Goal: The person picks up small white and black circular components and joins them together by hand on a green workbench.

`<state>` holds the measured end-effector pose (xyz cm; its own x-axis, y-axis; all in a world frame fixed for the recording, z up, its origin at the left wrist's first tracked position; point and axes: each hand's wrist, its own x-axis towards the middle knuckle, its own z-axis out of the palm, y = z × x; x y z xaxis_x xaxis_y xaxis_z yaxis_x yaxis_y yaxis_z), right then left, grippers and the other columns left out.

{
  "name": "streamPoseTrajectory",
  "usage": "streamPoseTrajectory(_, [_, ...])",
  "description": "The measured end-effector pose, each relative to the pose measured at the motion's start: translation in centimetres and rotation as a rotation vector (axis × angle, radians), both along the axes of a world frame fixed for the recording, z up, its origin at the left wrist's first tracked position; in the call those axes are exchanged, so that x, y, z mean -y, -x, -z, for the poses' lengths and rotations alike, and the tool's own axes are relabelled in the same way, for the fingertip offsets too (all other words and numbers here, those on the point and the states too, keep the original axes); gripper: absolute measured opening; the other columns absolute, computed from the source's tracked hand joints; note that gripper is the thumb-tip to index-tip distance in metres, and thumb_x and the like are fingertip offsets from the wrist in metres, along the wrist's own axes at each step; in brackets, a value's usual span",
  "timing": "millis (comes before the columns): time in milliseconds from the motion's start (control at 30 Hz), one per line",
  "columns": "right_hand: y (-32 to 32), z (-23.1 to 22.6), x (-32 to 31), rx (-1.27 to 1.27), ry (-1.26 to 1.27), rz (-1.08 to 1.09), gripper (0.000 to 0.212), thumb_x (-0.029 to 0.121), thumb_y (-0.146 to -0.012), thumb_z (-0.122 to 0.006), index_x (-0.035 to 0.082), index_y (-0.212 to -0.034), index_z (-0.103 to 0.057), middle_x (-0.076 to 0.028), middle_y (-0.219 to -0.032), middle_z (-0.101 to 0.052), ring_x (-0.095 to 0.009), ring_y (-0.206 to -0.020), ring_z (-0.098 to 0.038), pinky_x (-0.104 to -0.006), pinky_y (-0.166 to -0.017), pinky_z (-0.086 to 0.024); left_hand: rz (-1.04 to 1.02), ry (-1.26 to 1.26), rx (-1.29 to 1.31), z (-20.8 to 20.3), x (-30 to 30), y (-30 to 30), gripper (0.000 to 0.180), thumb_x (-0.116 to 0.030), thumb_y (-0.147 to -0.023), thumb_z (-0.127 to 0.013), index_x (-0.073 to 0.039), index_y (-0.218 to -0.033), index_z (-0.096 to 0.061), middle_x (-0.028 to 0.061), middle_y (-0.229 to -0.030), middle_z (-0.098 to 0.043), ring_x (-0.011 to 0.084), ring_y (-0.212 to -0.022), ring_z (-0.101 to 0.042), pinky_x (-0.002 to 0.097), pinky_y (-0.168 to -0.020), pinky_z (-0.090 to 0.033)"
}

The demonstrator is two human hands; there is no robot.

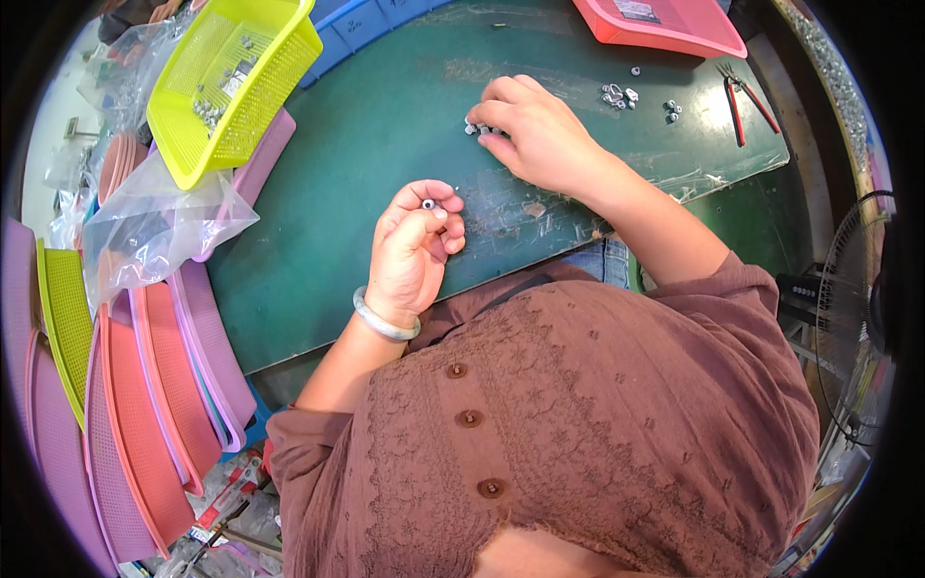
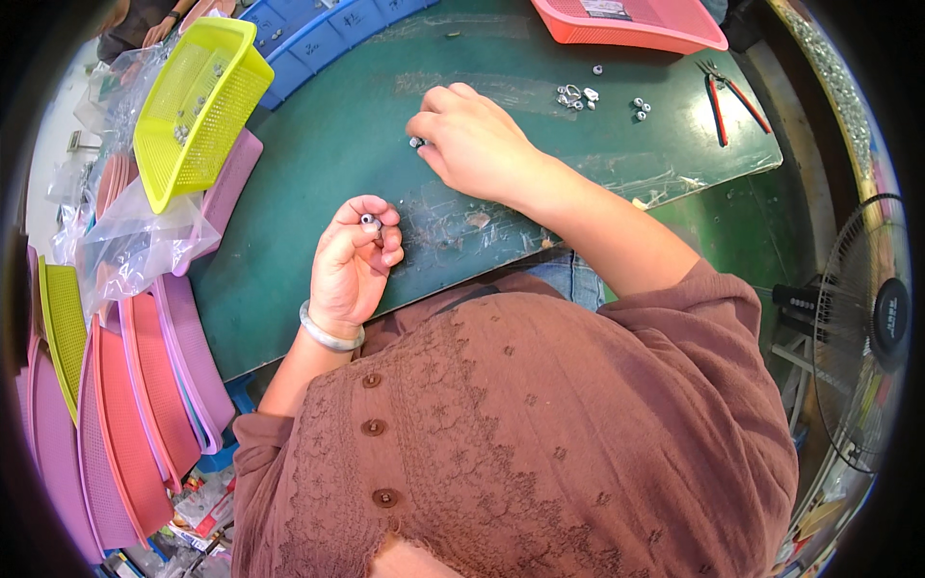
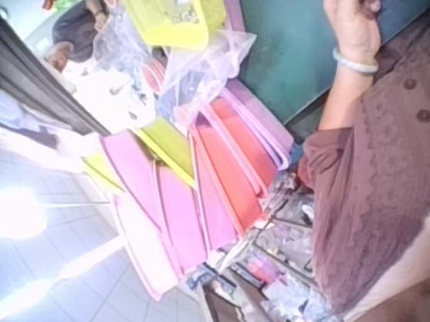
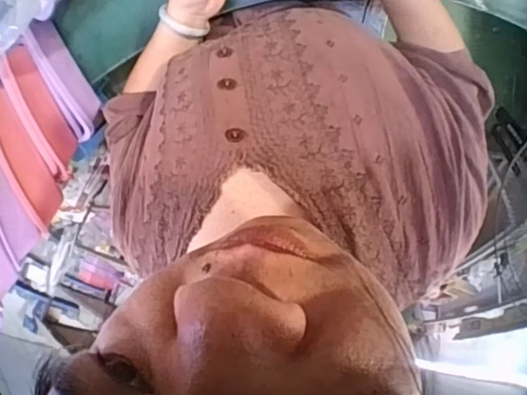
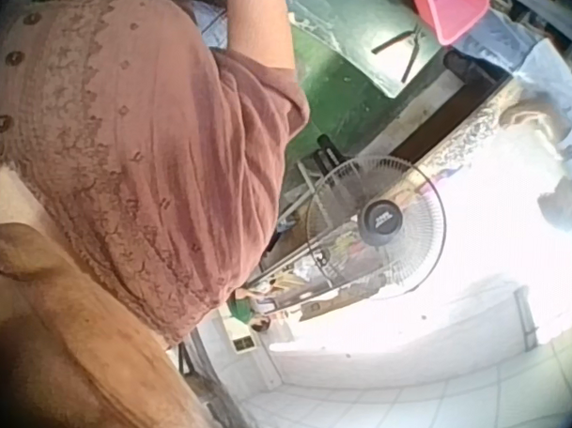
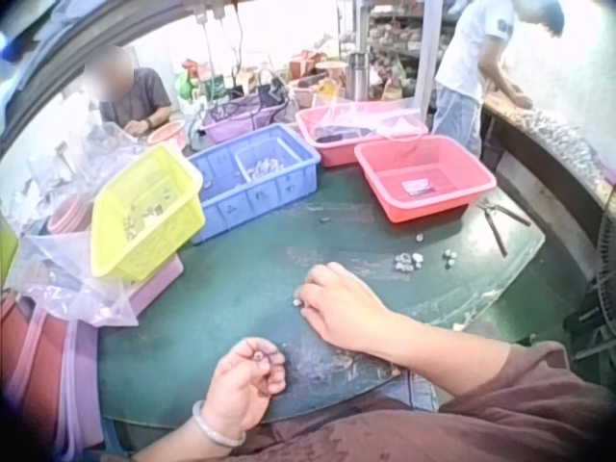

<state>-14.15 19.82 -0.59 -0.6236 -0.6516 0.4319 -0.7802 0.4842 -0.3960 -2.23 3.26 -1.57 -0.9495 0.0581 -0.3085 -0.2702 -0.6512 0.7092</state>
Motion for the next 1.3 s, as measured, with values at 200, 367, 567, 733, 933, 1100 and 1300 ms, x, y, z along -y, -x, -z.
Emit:
streamPoseTrajectory(200, [1.1, 0.7, 1.0, -0.083, -0.105, -0.051, 0.015, 0.007, -0.070, -0.060, 0.006, -0.085, -0.062, -0.007, -0.087, -0.055, -0.025, -0.089, -0.049, -0.0346, -0.078, -0.042, -0.035, 0.048, 0.088, -0.7, 0.0, 0.3, 0.017, -0.012, -0.084, -0.051, -0.001, -0.096, -0.055, 0.0064, -0.083, -0.056, 0.0147, -0.073, -0.052, 0.0256, -0.062, -0.043])
streamPoseTrajectory(367, [0.2, -0.1, 0.9, 0.096, 0.080, -0.170, 0.013, 0.006, -0.070, -0.059, 0.004, -0.084, -0.060, -0.009, -0.084, -0.058, -0.028, -0.085, -0.052, -0.0366, -0.075, -0.043, -0.039, 0.129, 0.091, -1.4, -0.1, 0.8, 0.016, -0.014, -0.085, -0.053, 0.000, -0.093, -0.057, 0.0038, -0.079, -0.055, 0.0113, -0.069, -0.050, 0.0220, -0.058, -0.041])
streamPoseTrajectory(567, [-2.4, -1.7, 1.0, 0.167, 0.270, -0.291, 0.029, 0.001, -0.069, -0.062, 0.004, -0.097, -0.055, -0.008, -0.081, -0.057, -0.026, -0.076, -0.054, -0.0339, -0.066, -0.045, 0.003, 0.192, 0.068, -1.5, -0.2, 1.2, 0.014, -0.015, -0.086, -0.055, -0.002, -0.090, -0.058, 0.0012, -0.072, -0.053, 0.0082, -0.061, -0.046, 0.0192, -0.050, -0.036])
streamPoseTrajectory(733, [-2.9, -1.5, 0.9, 0.237, 0.344, -0.308, 0.036, -0.001, -0.069, -0.062, 0.004, -0.104, -0.054, -0.008, -0.082, -0.059, -0.023, -0.077, -0.057, -0.0314, -0.068, -0.046, 0.020, 0.194, 0.070, -1.0, 0.0, 1.0, 0.012, -0.014, -0.086, -0.055, -0.003, -0.088, -0.058, 0.0003, -0.068, -0.052, 0.0079, -0.059, -0.045, 0.0188, -0.048, -0.035])
streamPoseTrajectory(933, [-3.1, -0.6, 1.0, 0.492, 0.544, -0.286, 0.031, -0.001, -0.073, -0.062, 0.002, -0.103, -0.055, -0.008, -0.080, -0.060, -0.019, -0.074, -0.061, -0.0275, -0.066, -0.048, 0.031, 0.048, 0.092, -1.1, -0.2, 0.8, 0.014, -0.015, -0.086, -0.054, -0.002, -0.089, -0.059, 0.0006, -0.068, -0.052, 0.0079, -0.058, -0.044, 0.0185, -0.047, -0.033])
streamPoseTrajectory(1100, [-3.3, -0.6, 0.9, 0.465, 0.529, -0.262, 0.028, -0.001, -0.073, -0.061, 0.002, -0.100, -0.056, -0.009, -0.080, -0.061, -0.018, -0.073, -0.061, -0.0270, -0.065, -0.049, 0.042, 0.097, 0.087, -1.3, -0.3, 0.7, 0.016, -0.015, -0.086, -0.054, -0.001, -0.091, -0.060, 0.0012, -0.068, -0.052, 0.0086, -0.058, -0.044, 0.0189, -0.048, -0.033])
streamPoseTrajectory(1300, [-3.3, -0.6, 1.0, 0.450, 0.516, -0.253, 0.021, 0.001, -0.074, -0.061, 0.002, -0.095, -0.057, -0.009, -0.078, -0.060, -0.018, -0.072, -0.060, -0.0274, -0.064, -0.048, 0.034, 0.114, 0.078, -1.2, -0.3, 0.6, 0.017, -0.016, -0.086, -0.054, -0.001, -0.091, -0.061, 0.0016, -0.068, -0.052, 0.0092, -0.058, -0.044, 0.0191, -0.048, -0.034])
